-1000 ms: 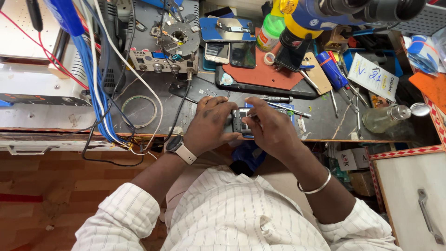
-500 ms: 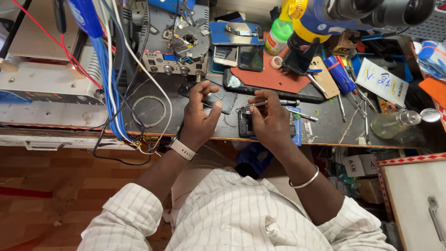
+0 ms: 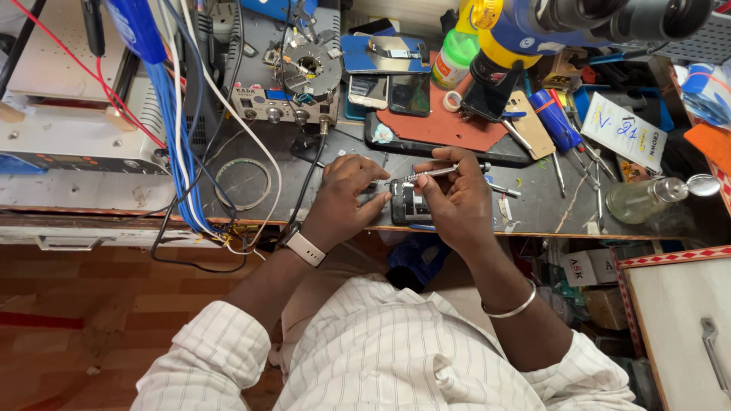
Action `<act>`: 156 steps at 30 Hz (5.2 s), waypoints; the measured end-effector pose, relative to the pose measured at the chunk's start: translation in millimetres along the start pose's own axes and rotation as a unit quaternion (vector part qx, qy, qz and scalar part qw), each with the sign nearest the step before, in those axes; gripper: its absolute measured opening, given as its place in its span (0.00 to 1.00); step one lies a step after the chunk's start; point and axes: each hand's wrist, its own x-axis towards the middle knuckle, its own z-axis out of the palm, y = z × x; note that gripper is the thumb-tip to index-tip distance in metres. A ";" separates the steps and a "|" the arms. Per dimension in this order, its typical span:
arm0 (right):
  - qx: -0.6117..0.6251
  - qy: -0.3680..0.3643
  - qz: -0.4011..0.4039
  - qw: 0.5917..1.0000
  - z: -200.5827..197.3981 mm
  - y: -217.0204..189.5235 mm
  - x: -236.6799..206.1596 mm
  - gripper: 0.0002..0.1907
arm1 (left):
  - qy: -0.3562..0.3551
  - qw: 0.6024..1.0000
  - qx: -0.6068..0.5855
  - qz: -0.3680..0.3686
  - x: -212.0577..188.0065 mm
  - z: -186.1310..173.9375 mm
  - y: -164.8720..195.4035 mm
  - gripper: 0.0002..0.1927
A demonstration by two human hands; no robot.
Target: The person sits at a cluttered repair workbench and repairs a disassembled smartphone. They use a screwdriver to unscrew and re-tighten screws on the phone's rear housing, reposition the phone repeatedly, and handle small components while working over a blue mat.
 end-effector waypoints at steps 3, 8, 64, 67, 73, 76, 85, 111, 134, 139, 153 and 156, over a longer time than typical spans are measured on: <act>0.031 -0.012 -0.012 0.999 0.3 0.7 -4.0 0.19 | -0.001 1.000 -0.001 0.002 -1.2 0.9 -2.6 0.10; 0.047 -0.014 -0.003 0.999 -4.2 -0.6 -5.5 0.19 | -0.003 1.000 -0.006 0.000 -1.9 5.3 -7.9 0.05; -0.166 -0.006 -0.171 0.971 -6.5 -21.0 -10.0 0.18 | -0.023 0.998 0.056 0.009 3.2 6.0 -7.0 0.47; -0.226 -0.034 -0.193 0.954 -8.6 -25.6 -8.4 0.18 | -0.086 0.994 0.074 0.004 5.0 9.1 -2.6 0.58; -0.245 -0.048 -0.210 0.945 -2.7 -27.3 -10.3 0.17 | -0.123 0.990 0.070 -0.013 4.3 7.3 -0.6 0.58; -0.241 -0.057 -0.216 0.945 -2.1 -27.8 -9.4 0.17 | -0.113 0.991 0.071 0.005 3.6 8.1 -1.2 0.58; -0.340 -0.084 -0.183 0.919 1.0 -41.5 -0.6 0.17 | -0.123 0.990 0.069 -0.006 1.9 10.3 -5.0 0.56; -0.363 -0.110 -0.351 0.856 -2.4 -42.7 8.8 0.21 | -0.113 0.992 0.051 -0.008 0.0 10.0 -7.0 0.51; -0.376 -0.111 -0.199 0.898 5.4 -40.7 2.3 0.23 | -0.094 0.994 0.054 0.019 -1.6 12.3 -9.7 0.50; -0.277 -0.096 -0.166 0.942 5.0 -37.8 2.6 0.20 | -0.075 0.996 0.044 0.020 1.9 7.0 -4.3 0.55; -0.137 -0.039 -0.072 0.987 32.4 -24.4 25.5 0.16 | 0.169 0.944 -0.268 -0.093 -1.8 5.6 -23.5 0.42; -0.131 -0.058 -0.066 0.987 37.9 -25.2 26.1 0.16 | 0.163 0.948 -0.256 -0.095 -2.0 5.5 -24.5 0.42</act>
